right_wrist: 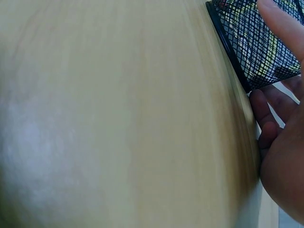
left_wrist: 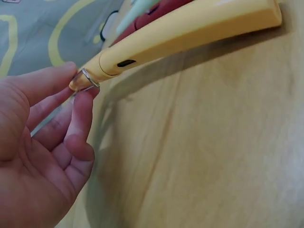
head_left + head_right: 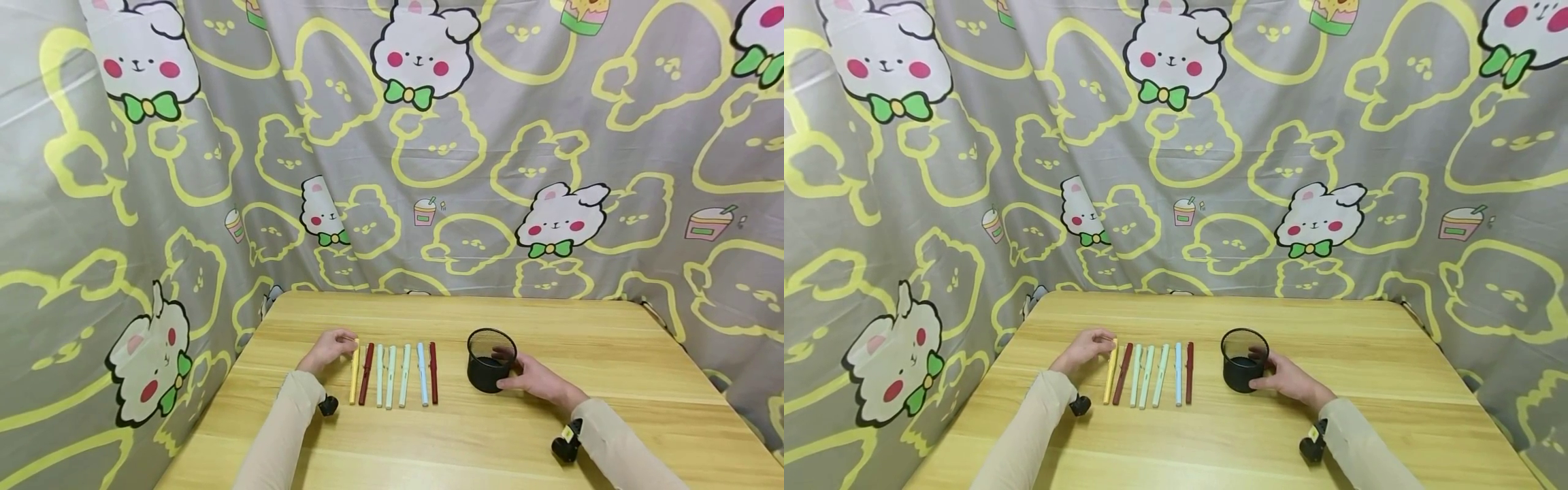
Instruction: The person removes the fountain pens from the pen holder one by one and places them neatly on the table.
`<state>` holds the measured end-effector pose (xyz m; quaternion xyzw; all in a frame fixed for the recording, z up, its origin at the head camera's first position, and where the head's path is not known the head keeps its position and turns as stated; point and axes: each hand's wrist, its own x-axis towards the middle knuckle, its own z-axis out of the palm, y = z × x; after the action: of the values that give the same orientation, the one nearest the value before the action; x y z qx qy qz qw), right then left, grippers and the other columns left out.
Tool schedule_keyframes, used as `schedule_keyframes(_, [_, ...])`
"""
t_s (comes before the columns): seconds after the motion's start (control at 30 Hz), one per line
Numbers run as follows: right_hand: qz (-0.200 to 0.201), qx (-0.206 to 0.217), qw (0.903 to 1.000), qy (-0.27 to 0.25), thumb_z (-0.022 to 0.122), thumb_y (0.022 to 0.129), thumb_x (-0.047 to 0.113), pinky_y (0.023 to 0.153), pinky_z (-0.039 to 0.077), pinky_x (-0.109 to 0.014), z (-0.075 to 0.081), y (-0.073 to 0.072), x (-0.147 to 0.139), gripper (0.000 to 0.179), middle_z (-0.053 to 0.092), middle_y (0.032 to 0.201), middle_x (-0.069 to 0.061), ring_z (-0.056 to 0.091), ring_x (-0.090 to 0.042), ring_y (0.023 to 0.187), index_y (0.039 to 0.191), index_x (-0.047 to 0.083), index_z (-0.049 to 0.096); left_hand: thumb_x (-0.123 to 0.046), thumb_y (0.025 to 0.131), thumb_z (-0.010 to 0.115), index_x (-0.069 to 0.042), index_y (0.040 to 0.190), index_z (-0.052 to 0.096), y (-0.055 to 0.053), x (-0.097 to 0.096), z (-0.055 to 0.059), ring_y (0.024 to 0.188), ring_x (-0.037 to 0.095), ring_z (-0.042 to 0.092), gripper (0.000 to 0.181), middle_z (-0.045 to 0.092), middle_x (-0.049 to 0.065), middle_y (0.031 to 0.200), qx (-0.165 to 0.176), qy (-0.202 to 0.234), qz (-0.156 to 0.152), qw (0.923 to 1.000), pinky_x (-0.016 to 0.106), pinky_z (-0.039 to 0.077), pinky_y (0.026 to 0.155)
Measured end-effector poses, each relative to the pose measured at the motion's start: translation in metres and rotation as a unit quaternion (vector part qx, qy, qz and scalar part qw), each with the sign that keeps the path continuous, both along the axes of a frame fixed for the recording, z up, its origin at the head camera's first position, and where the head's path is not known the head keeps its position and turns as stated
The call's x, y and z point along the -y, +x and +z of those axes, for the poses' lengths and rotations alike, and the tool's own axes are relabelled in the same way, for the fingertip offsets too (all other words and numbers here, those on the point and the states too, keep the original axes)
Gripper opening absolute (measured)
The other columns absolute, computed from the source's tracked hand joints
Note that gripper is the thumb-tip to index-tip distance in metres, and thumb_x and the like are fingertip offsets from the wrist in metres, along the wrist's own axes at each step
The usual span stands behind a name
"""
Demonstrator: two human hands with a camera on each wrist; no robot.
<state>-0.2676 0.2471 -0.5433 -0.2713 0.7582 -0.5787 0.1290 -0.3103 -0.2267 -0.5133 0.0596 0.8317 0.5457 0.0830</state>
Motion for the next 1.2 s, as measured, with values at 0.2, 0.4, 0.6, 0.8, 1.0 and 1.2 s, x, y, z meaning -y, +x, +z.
schedule_keyframes(0.2, [-0.005, 0.007, 0.9999, 0.007, 0.072, 0.083, 0.011, 0.092, 0.031, -0.011, 0.0, -0.0001, 0.0001, 0.075, 0.036, 0.141, -0.03, 0.029, -0.047, 0.129, 0.142, -0.008, 0.029, -0.008, 0.09, 0.064, 0.006, 0.116, 0.06, 0.0007, 0.0005, -0.0014, 0.086, 0.022, 0.062, 0.03, 0.065, 0.012, 0.1, -0.002, -0.028, -0.019, 0.9994, 0.042, 0.048, 0.085])
schedule_keyframes(0.4, [-0.002, -0.001, 1.0, 0.007, 0.071, 0.084, 0.009, 0.092, 0.031, -0.012, -0.0002, 0.0001, -0.0001, 0.074, 0.035, 0.141, -0.032, 0.028, -0.049, 0.129, 0.142, -0.01, 0.029, -0.011, 0.088, 0.066, 0.003, 0.118, 0.06, -0.0006, 0.0009, -0.0012, 0.086, 0.021, 0.062, 0.033, 0.063, 0.011, 0.102, 0.002, -0.047, -0.037, 0.9982, 0.042, 0.047, 0.085])
schedule_keyframes(0.6, [-0.002, 0.004, 1.0, 0.002, 0.071, 0.084, 0.009, 0.092, 0.03, -0.011, 0.0, -0.0001, -0.0001, 0.074, 0.034, 0.141, -0.031, 0.027, -0.05, 0.13, 0.143, -0.007, 0.029, -0.01, 0.087, 0.067, 0.004, 0.116, 0.06, -0.0006, 0.0003, 0.0009, 0.085, 0.02, 0.062, 0.032, 0.064, 0.009, 0.101, -0.008, -0.054, -0.05, 0.9973, 0.041, 0.049, 0.081])
schedule_keyframes(0.8, [-0.005, -0.001, 1.0, 0.005, 0.072, 0.084, 0.009, 0.092, 0.03, -0.011, -0.0006, -0.0003, -0.0001, 0.073, 0.036, 0.141, -0.03, 0.029, -0.049, 0.129, 0.142, -0.007, 0.03, -0.011, 0.088, 0.066, 0.003, 0.112, 0.062, 0.0, 0.0003, 0.0003, 0.08, 0.019, 0.062, 0.028, 0.065, 0.007, 0.095, -0.025, -0.043, -0.063, 0.9968, 0.035, 0.05, 0.074])
schedule_keyframes(1.0, [-0.016, -0.008, 0.9996, 0.023, 0.072, 0.084, 0.012, 0.094, 0.03, -0.014, -0.0009, -0.0005, -0.0009, 0.073, 0.038, 0.14, -0.029, 0.034, -0.043, 0.129, 0.142, -0.007, 0.031, -0.01, 0.09, 0.064, 0.004, 0.119, 0.059, -0.0008, -0.0005, -0.0012, 0.085, 0.021, 0.061, 0.033, 0.063, 0.012, 0.102, -0.015, -0.044, -0.063, 0.997, 0.036, 0.05, 0.075])
schedule_keyframes(1.2, [-0.014, -0.001, 0.9998, 0.016, 0.072, 0.084, 0.011, 0.094, 0.03, -0.015, -0.0008, 0.0003, -0.0016, 0.073, 0.036, 0.141, -0.03, 0.03, -0.046, 0.129, 0.142, -0.008, 0.031, -0.005, 0.091, 0.061, 0.005, 0.12, 0.058, -0.0012, -0.0024, -0.0033, 0.085, 0.022, 0.06, 0.031, 0.061, 0.014, 0.104, -0.031, -0.076, -0.067, 0.9944, 0.036, 0.05, 0.075])
